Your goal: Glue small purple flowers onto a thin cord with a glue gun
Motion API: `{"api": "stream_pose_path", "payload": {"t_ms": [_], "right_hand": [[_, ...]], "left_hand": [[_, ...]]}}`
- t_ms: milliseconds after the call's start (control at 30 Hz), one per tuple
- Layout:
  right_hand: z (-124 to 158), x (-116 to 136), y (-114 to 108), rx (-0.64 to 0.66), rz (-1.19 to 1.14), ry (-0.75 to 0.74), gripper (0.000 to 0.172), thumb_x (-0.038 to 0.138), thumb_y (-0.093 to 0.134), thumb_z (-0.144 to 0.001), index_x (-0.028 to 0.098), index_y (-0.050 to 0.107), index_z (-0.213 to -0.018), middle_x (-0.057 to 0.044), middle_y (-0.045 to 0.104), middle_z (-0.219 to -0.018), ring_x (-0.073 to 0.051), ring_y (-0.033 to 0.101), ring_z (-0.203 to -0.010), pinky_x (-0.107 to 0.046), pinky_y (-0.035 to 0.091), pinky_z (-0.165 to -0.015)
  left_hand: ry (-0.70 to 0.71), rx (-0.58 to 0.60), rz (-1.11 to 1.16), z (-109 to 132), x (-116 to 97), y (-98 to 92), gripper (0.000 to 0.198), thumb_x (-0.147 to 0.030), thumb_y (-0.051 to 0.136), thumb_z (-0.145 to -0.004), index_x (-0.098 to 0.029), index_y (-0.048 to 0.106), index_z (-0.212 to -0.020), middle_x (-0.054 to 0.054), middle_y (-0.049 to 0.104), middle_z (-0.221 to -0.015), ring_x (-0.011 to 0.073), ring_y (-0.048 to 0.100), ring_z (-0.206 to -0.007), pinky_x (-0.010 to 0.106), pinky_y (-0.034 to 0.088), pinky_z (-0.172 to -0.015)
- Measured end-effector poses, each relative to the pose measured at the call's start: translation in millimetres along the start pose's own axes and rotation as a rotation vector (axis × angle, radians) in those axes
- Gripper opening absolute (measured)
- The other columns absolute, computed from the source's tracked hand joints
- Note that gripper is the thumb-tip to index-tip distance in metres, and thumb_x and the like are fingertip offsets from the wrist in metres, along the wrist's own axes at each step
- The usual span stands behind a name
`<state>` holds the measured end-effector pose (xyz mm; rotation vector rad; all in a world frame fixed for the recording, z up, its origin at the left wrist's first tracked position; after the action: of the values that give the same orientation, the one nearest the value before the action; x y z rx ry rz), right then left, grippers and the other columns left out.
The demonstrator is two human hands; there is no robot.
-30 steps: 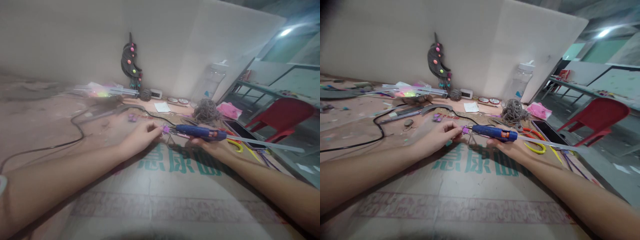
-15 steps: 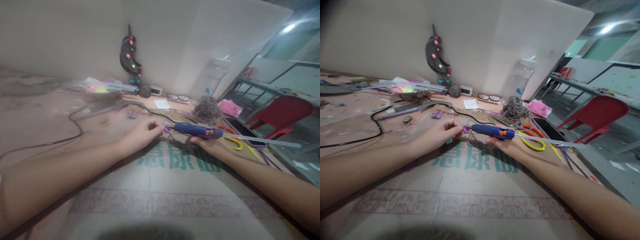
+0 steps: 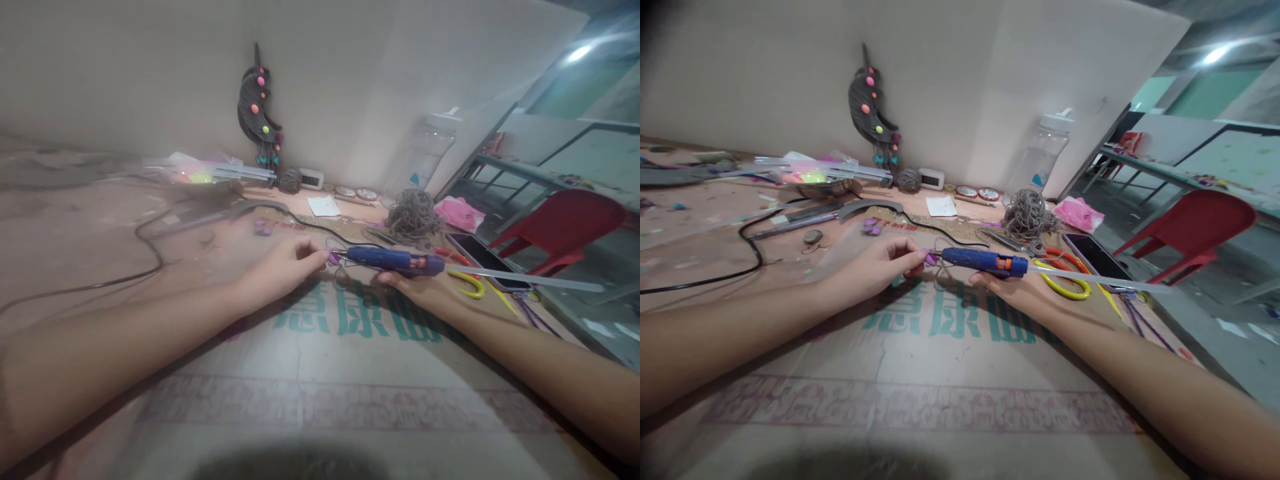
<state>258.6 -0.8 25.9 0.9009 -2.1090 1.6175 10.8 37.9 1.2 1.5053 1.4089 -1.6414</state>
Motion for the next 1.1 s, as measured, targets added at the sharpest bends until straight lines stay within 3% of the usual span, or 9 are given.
{"api": "stream_pose_path", "payload": {"t_ms": [433, 767, 1100], "right_hand": [[3, 11, -4, 0.049, 0.041, 0.015, 0.022, 0.047, 0.068, -0.084, 0.025, 0.07, -0.079, -0.003, 0.075, -0.081, -0.026, 0.073, -0.078, -0.039, 0.063, -0.074], [6, 15, -3, 0.036, -0.018, 0.037, 0.02, 0.045, 0.071, -0.082, 0.025, 0.07, -0.08, -0.004, 0.076, -0.08, -0.029, 0.073, -0.079, -0.043, 0.062, -0.076], [-2, 5, -4, 0.03, -0.008, 0.031, 0.025, 0.049, 0.075, -0.075, 0.025, 0.069, -0.077, -0.006, 0.074, -0.079, -0.028, 0.071, -0.074, -0.042, 0.061, -0.068]], "left_hand": [[-0.026, 0.007, 0.026, 2, -4, 0.1, 0.029, -0.044, 0.059, -0.089, -0.018, 0.057, -0.074, -0.002, 0.057, -0.07, 0.0132, 0.051, -0.064, 0.027, 0.037, -0.06], [-0.009, -0.013, 0.034, 2, -6, -0.8, 0.029, -0.041, 0.06, -0.088, -0.018, 0.057, -0.071, -0.001, 0.058, -0.069, 0.0138, 0.052, -0.065, 0.027, 0.038, -0.062], [-0.01, -0.022, 0.031, 2, -7, -2.3, 0.028, -0.04, 0.06, -0.088, -0.018, 0.057, -0.07, -0.002, 0.057, -0.068, 0.0139, 0.052, -0.065, 0.028, 0.038, -0.064]]}}
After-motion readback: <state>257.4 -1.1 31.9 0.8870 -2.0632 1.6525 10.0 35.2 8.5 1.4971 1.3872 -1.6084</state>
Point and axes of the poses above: each hand's wrist, its own z-axis away from the middle knuckle, its own y-axis out of the palm, x = y × z, the point moved 2 cm from there along -z, towards the middle knuckle
